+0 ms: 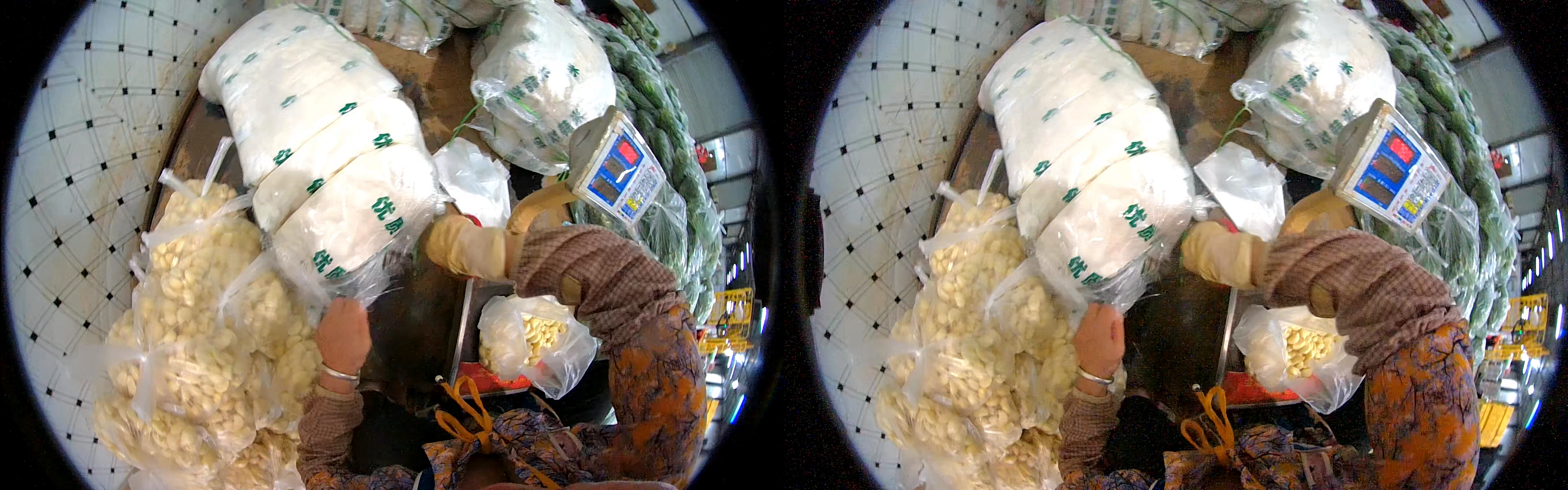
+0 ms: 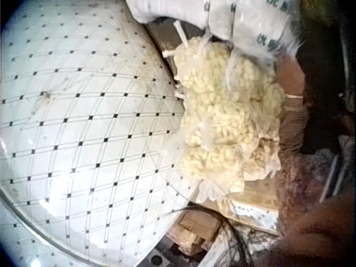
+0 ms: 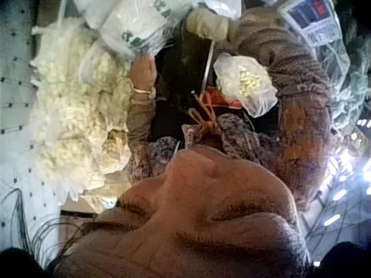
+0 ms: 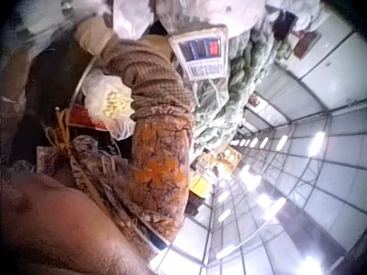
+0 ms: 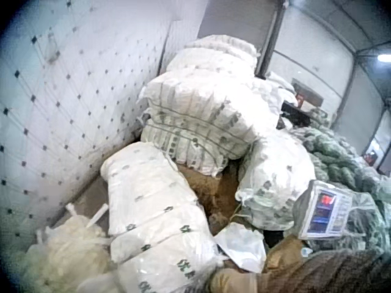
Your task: The person fills plastic bags with peeled garlic cloves from a large pile, uses a scale to weigh them, and cuts open larger bulk bags of garlic using scissors to continue the process.
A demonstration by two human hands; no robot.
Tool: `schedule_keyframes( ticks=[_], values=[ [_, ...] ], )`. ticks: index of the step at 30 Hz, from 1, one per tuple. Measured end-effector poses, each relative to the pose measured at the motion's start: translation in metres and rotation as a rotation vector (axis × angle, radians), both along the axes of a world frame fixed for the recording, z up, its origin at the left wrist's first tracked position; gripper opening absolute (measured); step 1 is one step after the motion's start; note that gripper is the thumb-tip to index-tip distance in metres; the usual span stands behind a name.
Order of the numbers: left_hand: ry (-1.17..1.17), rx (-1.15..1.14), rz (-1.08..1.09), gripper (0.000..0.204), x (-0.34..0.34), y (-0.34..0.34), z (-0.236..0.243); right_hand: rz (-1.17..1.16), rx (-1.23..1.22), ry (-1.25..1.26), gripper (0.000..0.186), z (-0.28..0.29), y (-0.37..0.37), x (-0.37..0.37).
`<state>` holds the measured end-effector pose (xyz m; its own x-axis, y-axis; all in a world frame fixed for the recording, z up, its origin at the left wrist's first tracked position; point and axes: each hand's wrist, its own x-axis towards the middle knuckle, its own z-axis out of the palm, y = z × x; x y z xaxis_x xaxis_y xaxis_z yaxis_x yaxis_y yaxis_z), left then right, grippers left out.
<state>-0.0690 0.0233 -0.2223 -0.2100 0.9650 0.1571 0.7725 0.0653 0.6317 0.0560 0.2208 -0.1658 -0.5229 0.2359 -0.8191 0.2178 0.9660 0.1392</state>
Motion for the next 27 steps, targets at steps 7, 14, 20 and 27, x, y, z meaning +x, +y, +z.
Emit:
schedule_keyframes(
  ticks=[7, 14, 20, 27],
  values=[
    [-0.178, 0.047, 0.195, 0.031, 0.001, -0.016, -0.017, -0.753, 0.034, 0.202, 0.037, 0.095, 0.036, 0.062],
    [-0.038, 0.278, 0.346, 0.029, -0.012, -0.013, 0.045, -1.084, 0.362, 0.846, 0.041, -0.030, 0.100, 0.074],
    [0.353, 0.088, 0.323, 0.020, -0.031, 0.032, 0.034, -0.637, 0.402, 0.477, 0.025, -0.106, 0.136, 0.101],
    [0.342, -0.053, 0.446, 0.016, -0.064, -0.001, 0.007, -0.515, -0.119, 1.501, 0.020, 0.052, 0.055, -0.046]
  ],
)
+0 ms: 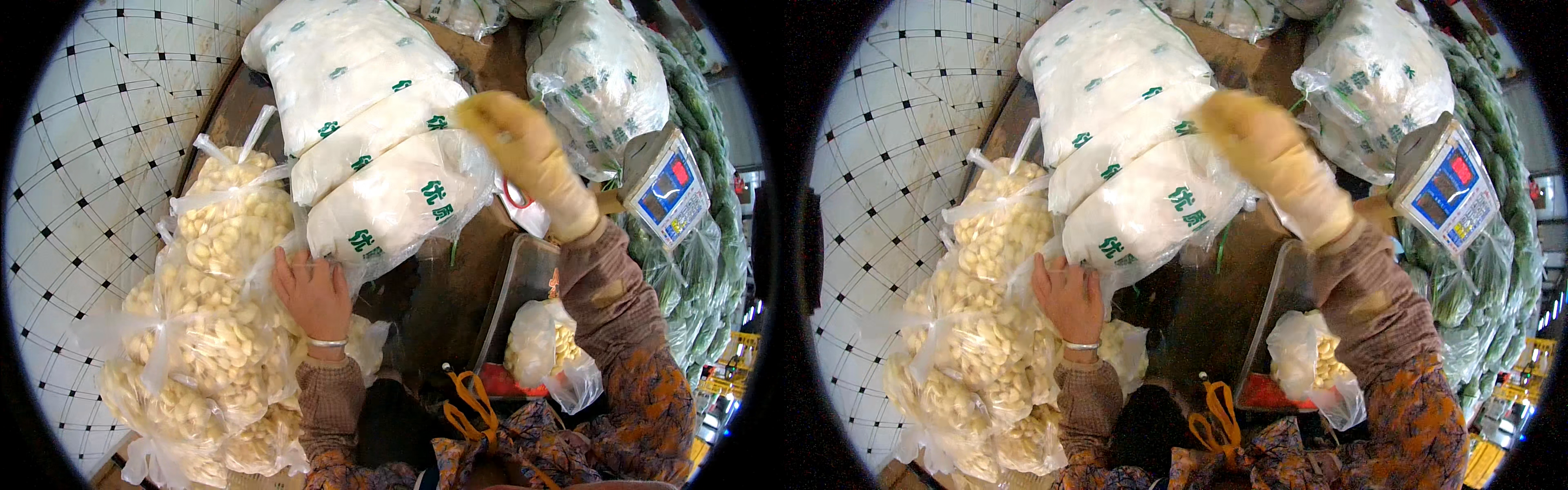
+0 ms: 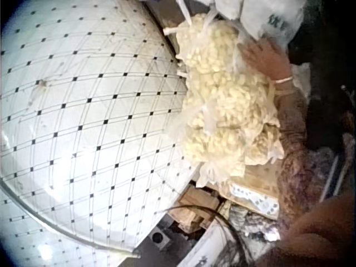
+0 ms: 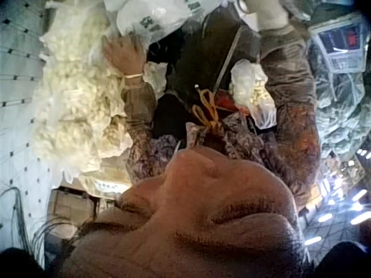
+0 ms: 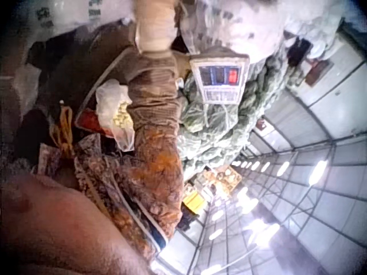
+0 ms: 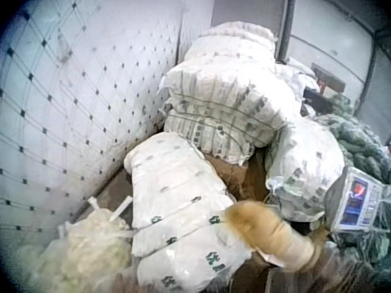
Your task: The person fills plastic bags with peeled garlic cloves from a large pile, uses a scale to weigh them, and cuts open larger bulk bags of garlic using scissors to continue the process.
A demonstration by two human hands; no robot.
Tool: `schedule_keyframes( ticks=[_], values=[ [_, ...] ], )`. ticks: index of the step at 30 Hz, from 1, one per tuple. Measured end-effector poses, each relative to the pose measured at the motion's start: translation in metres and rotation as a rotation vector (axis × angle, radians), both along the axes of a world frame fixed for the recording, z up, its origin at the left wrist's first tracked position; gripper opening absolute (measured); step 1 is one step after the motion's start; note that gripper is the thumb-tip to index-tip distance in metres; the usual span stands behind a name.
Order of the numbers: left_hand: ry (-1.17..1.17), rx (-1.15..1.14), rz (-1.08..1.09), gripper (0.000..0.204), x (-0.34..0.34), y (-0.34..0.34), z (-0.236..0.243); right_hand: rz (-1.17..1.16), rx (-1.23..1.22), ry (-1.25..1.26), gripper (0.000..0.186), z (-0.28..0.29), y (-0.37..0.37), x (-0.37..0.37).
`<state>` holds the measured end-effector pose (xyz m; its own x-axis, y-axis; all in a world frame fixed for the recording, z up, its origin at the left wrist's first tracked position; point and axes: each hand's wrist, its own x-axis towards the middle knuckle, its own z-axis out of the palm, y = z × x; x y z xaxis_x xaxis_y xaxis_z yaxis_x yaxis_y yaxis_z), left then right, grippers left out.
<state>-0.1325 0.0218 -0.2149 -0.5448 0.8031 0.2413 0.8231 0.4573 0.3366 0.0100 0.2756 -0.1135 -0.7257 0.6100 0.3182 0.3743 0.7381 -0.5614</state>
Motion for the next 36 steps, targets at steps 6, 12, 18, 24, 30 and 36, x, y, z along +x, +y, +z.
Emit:
schedule_keyframes(
  ticks=[6, 12, 18, 24, 30, 36],
  values=[
    [0.044, -0.174, -0.082, 0.025, 0.016, 0.001, 0.000, 0.369, 0.550, -0.227, 0.039, -0.071, -0.105, -0.094],
    [-0.016, -0.247, -0.096, 0.034, 0.015, -0.002, 0.006, 0.399, 0.317, -0.325, 0.033, -0.072, -0.103, -0.086],
    [-0.314, 0.231, -0.069, 0.030, 0.021, -0.033, 0.042, 0.302, 0.173, 0.107, 0.026, -0.049, -0.096, -0.021],
    [-0.285, 0.550, 0.131, 0.028, 0.031, -0.047, 0.091, 0.401, 0.257, -0.668, 0.007, -0.037, -0.152, 0.033],
    [-0.108, 0.193, -0.580, 0.055, 0.075, 0.123, 0.073, 0.338, -0.029, -0.671, 0.022, -0.081, -0.194, 0.037],
    [-0.252, -0.179, -0.613, 0.045, 0.100, 0.184, 0.029, 0.385, -0.291, -0.611, 0.043, 0.010, -0.204, 0.093]
  ],
)
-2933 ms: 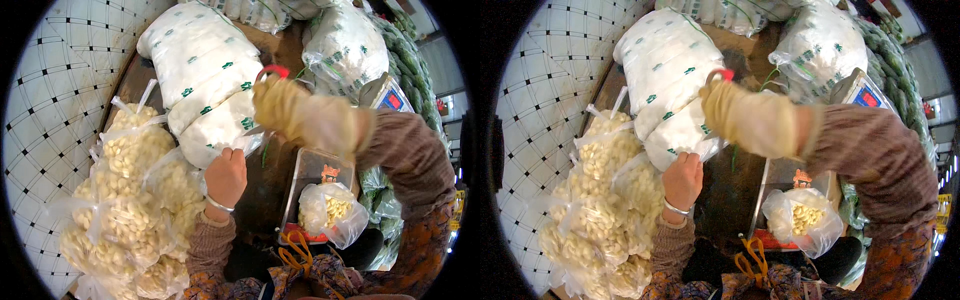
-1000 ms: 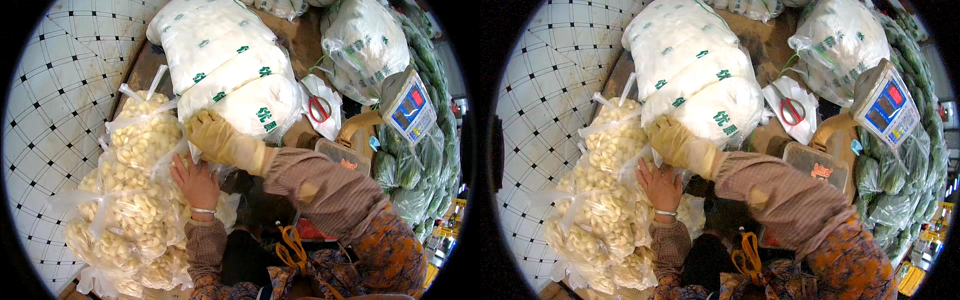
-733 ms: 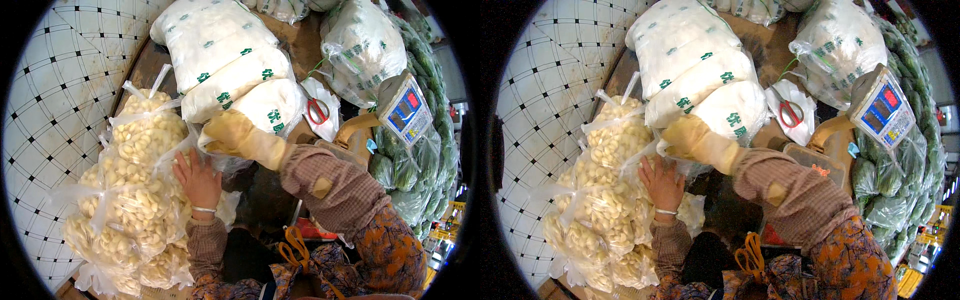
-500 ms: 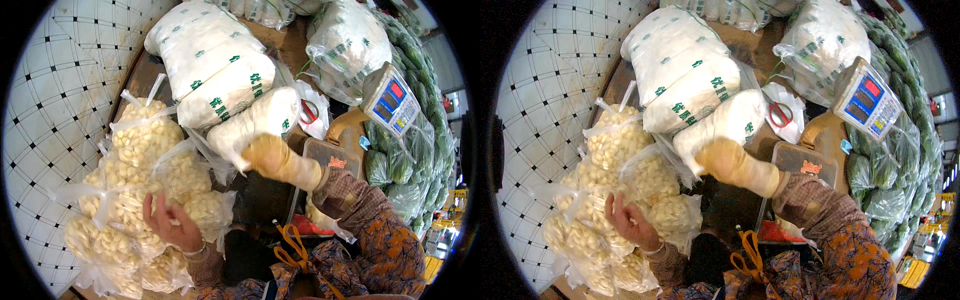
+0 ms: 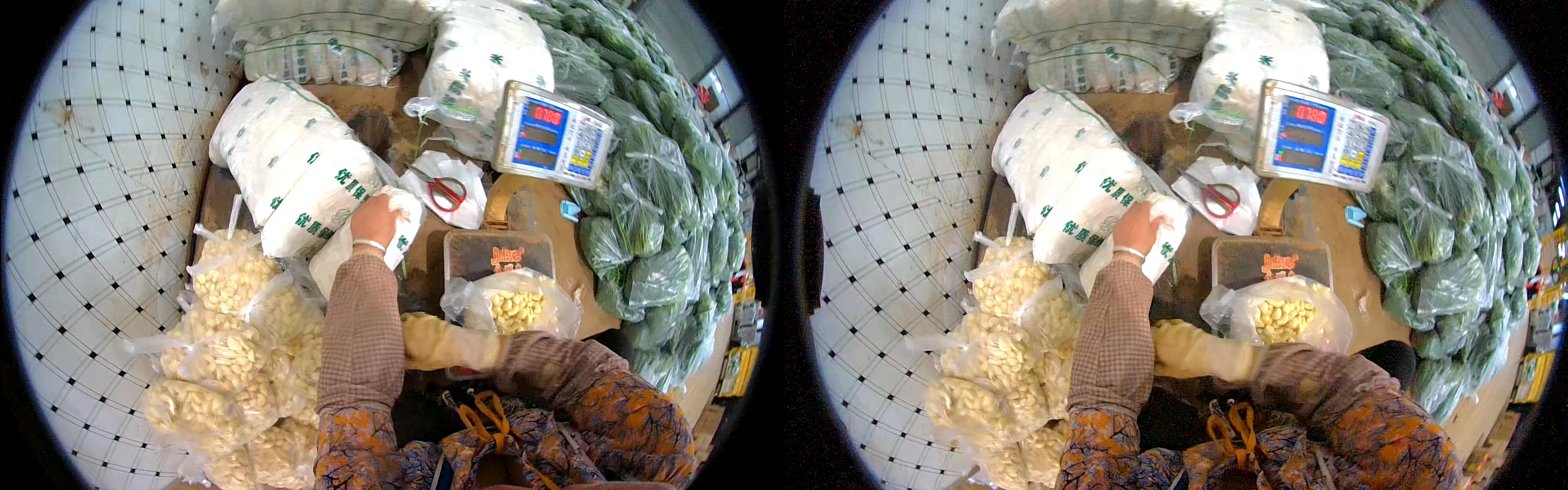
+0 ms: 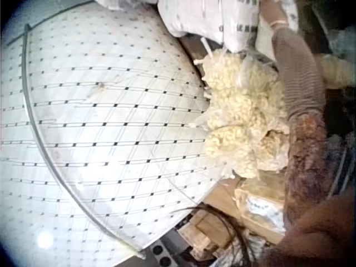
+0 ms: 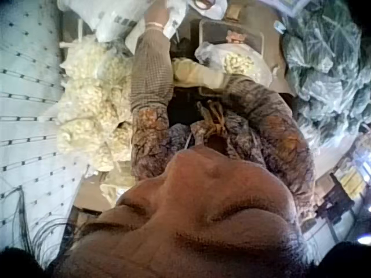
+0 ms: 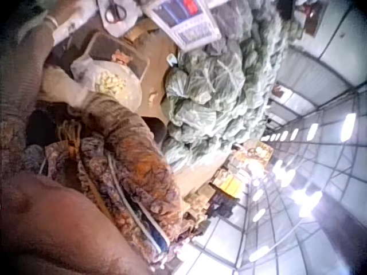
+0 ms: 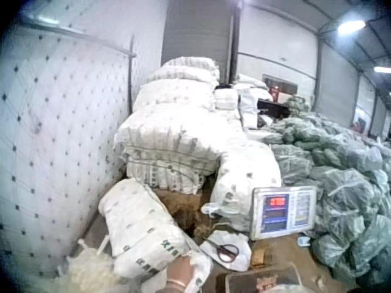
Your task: The person fills plastic bags with peeled garlic cloves from a large pile, uses a scale to weigh them, and cuts open larger bulk bags of garlic using scissors to continue the process.
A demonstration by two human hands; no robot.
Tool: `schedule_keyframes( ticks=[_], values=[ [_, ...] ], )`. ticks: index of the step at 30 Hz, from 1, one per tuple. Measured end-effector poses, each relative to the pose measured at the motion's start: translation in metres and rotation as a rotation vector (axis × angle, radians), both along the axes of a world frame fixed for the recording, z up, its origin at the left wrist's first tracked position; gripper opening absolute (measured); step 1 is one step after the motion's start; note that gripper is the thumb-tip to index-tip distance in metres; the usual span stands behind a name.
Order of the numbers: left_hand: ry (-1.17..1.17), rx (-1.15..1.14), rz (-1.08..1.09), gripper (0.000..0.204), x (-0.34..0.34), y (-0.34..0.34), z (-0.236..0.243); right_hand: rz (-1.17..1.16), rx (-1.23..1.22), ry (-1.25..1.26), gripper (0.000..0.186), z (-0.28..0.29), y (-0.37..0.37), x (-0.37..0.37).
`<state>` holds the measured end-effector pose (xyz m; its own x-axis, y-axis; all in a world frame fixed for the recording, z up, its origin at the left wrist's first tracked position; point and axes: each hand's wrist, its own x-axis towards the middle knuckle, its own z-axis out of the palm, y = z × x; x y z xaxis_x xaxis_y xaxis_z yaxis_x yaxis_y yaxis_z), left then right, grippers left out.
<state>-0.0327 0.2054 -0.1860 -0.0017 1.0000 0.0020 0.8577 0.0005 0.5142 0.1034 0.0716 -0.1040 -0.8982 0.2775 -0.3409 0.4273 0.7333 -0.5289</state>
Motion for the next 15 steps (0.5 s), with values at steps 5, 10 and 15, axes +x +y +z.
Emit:
schedule_keyframes(
  ticks=[5, 10, 15],
  values=[
    [0.005, 0.092, 0.232, 0.031, -0.017, -0.029, -0.004, -0.259, -0.108, 0.192, 0.040, 0.029, -0.010, 0.101],
    [0.073, 0.127, 0.337, 0.014, -0.054, -0.111, 0.009, -0.563, -0.376, 0.494, 0.031, 0.024, -0.030, 0.166],
    [-0.502, 0.314, 0.363, 0.010, -0.041, -0.199, 0.023, -0.723, -0.756, 0.363, 0.024, 0.058, -0.028, 0.159]
  ],
)
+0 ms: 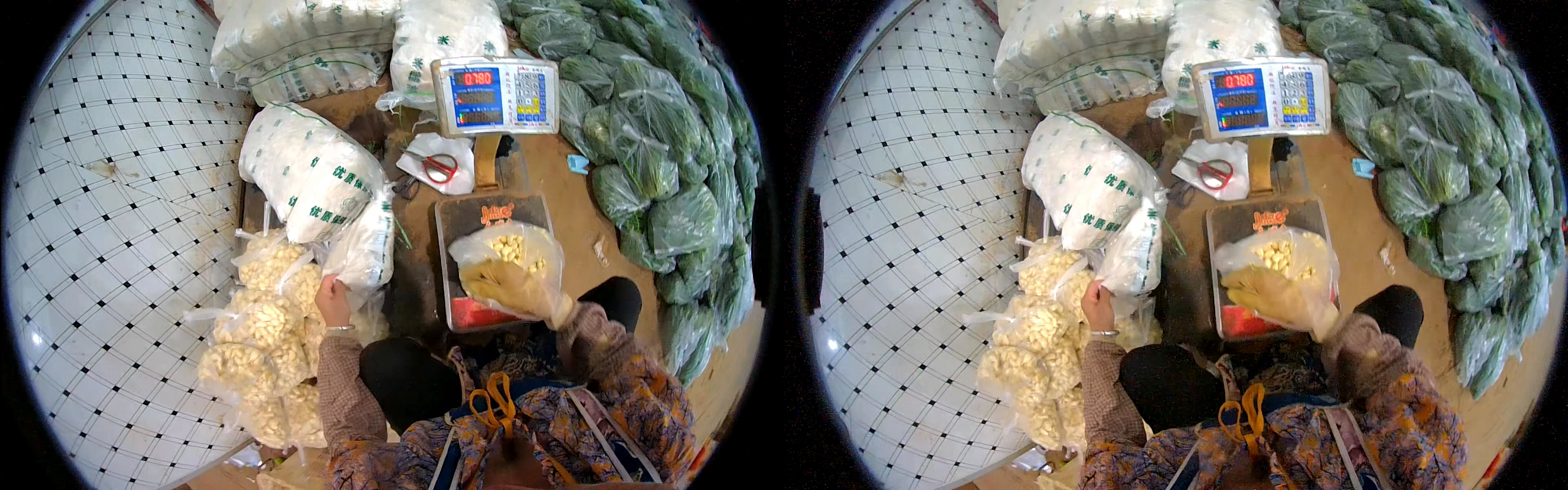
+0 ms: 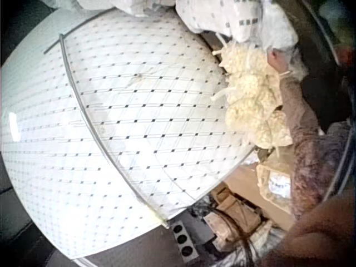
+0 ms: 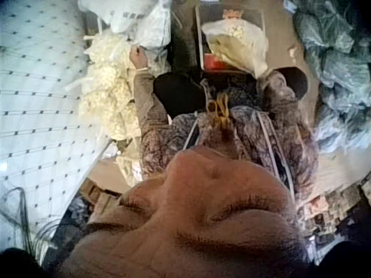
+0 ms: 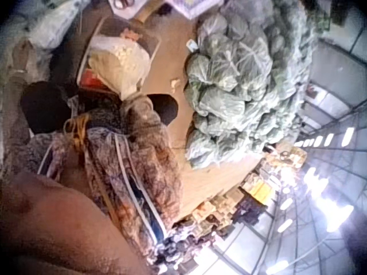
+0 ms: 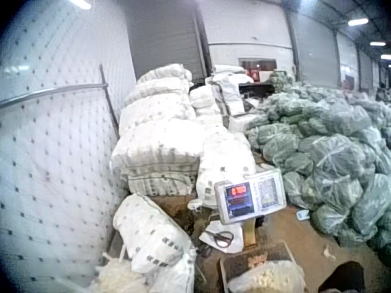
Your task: The person fills plastic bags with peeled garlic cloves from a large pile, uses a scale to weigh them, and cuts open larger bulk bags of garlic using scissors to continue the process.
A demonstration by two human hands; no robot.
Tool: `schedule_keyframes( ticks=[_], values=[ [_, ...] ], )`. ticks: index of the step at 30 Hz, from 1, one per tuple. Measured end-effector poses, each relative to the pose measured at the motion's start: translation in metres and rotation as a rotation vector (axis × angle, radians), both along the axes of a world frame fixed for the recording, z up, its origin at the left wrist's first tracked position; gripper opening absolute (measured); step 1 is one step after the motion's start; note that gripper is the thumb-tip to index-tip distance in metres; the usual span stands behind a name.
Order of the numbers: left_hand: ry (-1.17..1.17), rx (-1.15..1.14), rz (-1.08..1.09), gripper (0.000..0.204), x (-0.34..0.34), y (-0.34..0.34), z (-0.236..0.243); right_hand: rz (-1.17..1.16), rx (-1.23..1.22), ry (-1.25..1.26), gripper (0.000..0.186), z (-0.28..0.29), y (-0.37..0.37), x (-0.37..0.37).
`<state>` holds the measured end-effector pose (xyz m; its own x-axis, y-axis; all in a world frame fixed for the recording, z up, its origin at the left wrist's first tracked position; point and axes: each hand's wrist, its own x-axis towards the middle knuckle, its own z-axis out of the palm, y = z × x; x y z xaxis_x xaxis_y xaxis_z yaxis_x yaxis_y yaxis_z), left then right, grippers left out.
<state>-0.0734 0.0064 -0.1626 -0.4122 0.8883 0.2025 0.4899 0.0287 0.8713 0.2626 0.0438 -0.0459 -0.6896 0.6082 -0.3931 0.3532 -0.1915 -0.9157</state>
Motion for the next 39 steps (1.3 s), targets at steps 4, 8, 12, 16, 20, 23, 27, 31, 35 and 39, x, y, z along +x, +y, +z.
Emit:
schedule_keyframes(
  ticks=[4, 8, 12, 16, 20, 23, 27, 31, 35, 39],
  values=[
    [-0.127, -0.056, -0.095, 0.011, 0.032, -0.002, 0.069, -0.323, 0.432, 0.066, 0.033, -0.007, 0.021, -0.048],
    [-0.201, 0.045, -0.111, 0.015, 0.057, 0.006, 0.096, -0.315, 0.336, -0.109, 0.043, -0.063, 0.056, -0.058],
    [-0.696, 0.249, -0.050, 0.013, 0.081, -0.006, 0.116, -0.370, 0.144, 0.097, 0.039, -0.052, 0.060, -0.056],
    [-0.690, 0.275, 0.044, 0.014, 0.058, -0.054, 0.092, -0.375, -0.069, 0.105, 0.025, -0.008, 0.037, -0.080],
    [-0.210, -0.443, 0.196, 0.011, 0.033, -0.082, 0.018, -0.190, 0.398, -0.181, 0.025, -0.074, 0.019, -0.094],
    [0.355, 0.008, 0.173, 0.016, 0.038, -0.091, 0.029, -0.272, 0.254, -0.139, 0.024, -0.061, 0.000, -0.109],
    [0.391, -0.068, -0.161, 0.022, 0.096, -0.091, 0.047, -0.448, 0.066, 0.118, 0.013, -0.065, 0.009, -0.114],
    [0.767, -0.332, -0.152, 0.029, 0.102, -0.075, 0.033, -0.396, 0.265, 0.053, 0.012, -0.029, 0.031, -0.131],
    [0.899, -0.370, -0.190, 0.016, 0.094, -0.072, 0.008, -0.122, 1.036, -0.484, 0.021, -0.005, 0.031, -0.124],
    [0.852, -0.319, -0.355, 0.011, 0.084, -0.074, 0.000, 0.231, 1.166, -0.879, 0.033, -0.009, 0.020, -0.107]
  ],
)
